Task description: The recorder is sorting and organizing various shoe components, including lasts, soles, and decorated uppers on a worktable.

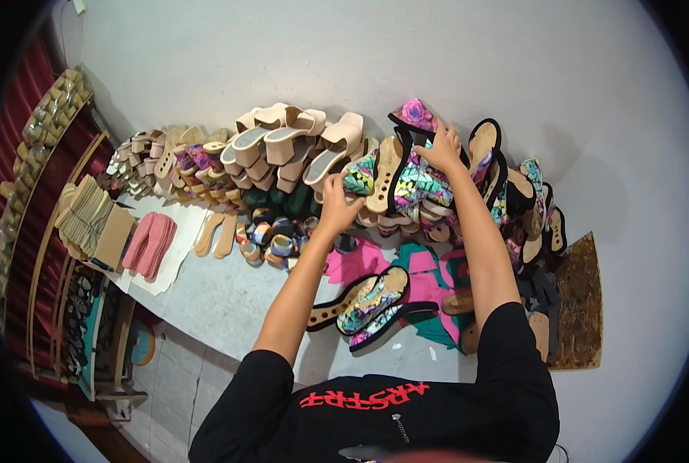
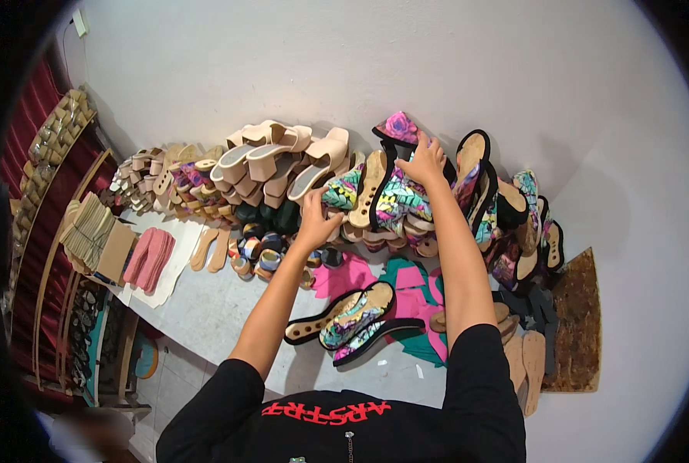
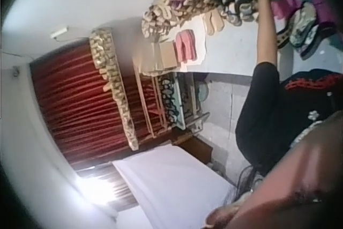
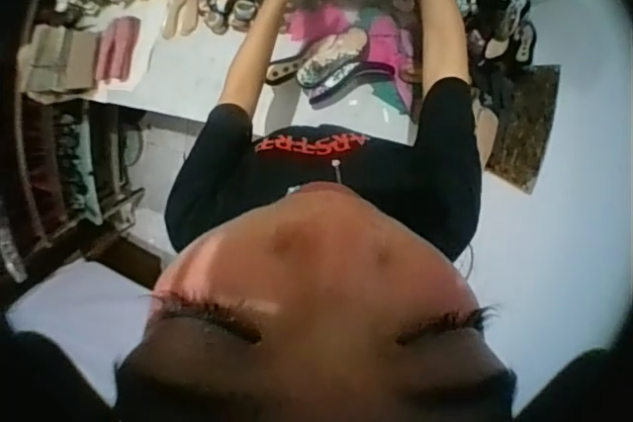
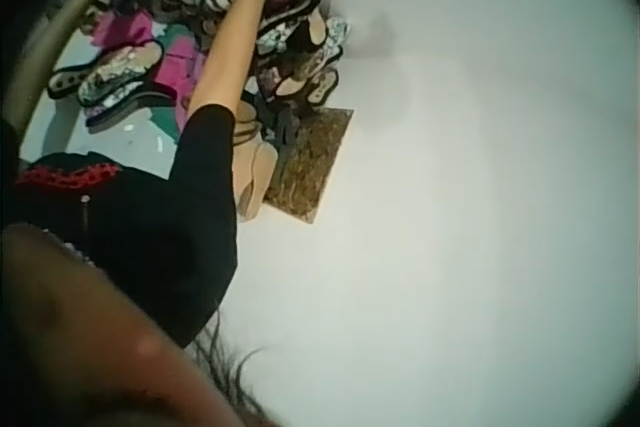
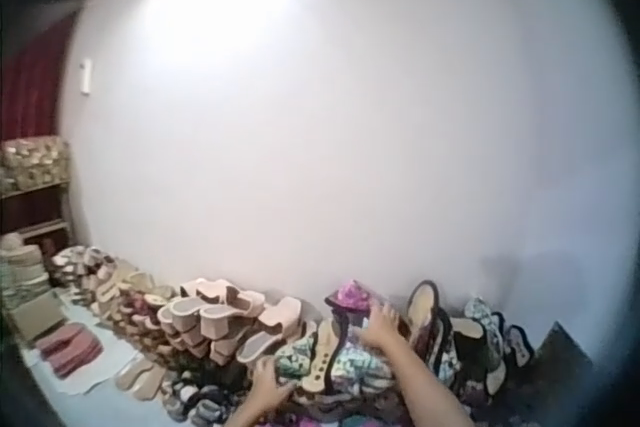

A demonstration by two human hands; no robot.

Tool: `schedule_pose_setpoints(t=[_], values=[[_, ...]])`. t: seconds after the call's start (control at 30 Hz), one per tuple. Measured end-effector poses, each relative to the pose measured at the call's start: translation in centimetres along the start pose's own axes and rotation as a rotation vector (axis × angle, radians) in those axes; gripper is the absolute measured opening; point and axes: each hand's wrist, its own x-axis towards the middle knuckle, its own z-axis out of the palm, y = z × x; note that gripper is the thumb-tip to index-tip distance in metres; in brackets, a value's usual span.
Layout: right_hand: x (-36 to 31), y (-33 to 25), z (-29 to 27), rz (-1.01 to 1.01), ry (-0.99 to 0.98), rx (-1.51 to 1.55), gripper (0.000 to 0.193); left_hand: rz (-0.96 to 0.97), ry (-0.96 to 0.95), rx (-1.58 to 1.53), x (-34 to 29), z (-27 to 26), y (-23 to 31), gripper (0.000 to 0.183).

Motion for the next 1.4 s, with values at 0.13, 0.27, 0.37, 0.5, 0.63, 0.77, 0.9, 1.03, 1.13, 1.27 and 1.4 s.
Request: schedule_pose_setpoints(t=[0.13,0.27,0.37,0.5,0.63,0.77,0.9,1.03,1.13,1.27,1.4], values=[[3.2,2.0,2.6,-0.013,0.110,-0.028,0.083,-0.077,0.017,0.101,0.0,1.3,0.1,0.078],[5.8,6.9,3.4,-0.057,0.067,0.110,0.047,-0.060,0.029,0.375,0.7,2.7,2.2,0.073],[4.9,6.4,2.7,-0.070,0.112,0.041,0.035,0.056,0.029,0.596,1.3,2.1,1.6,0.065],[4.8,7.5,2.5,-0.190,0.172,-0.100,0.017,0.145,-0.029,0.702,2.1,2.8,-0.5,0.054],[3.5,6.1,1.1,-0.082,0.173,-0.064,0.025,0.131,-0.093,0.672,2.6,2.6,-0.3,0.055],[3.1,5.6,-0.1,-0.193,0.432,0.084,0.032,0.242,-0.008,0.712,3.4,2.5,-1.4,0.042],[3.2,3.1,-3.9,-0.380,0.608,0.181,0.039,0.202,-0.116,0.627,4.1,1.7,-0.6,0.049],[0.4,0.8,-7.7,-0.493,0.712,0.199,0.040,0.093,-0.170,0.499,5.1,-0.4,1.5,0.054],[-2.9,0.5,-9.7,-0.467,0.555,0.302,0.039,-0.008,-0.201,0.305,5.5,-1.9,2.8,0.052],[-9.0,1.9,-11.3,-0.409,0.325,0.509,0.030,0.055,-0.179,0.075,4.5,-4.4,4.7,0.052],[-16.4,4.1,-10.6,-0.339,0.056,0.594,0.028,0.071,-0.221,-0.116,0.5,-7.0,5.6,0.058]])
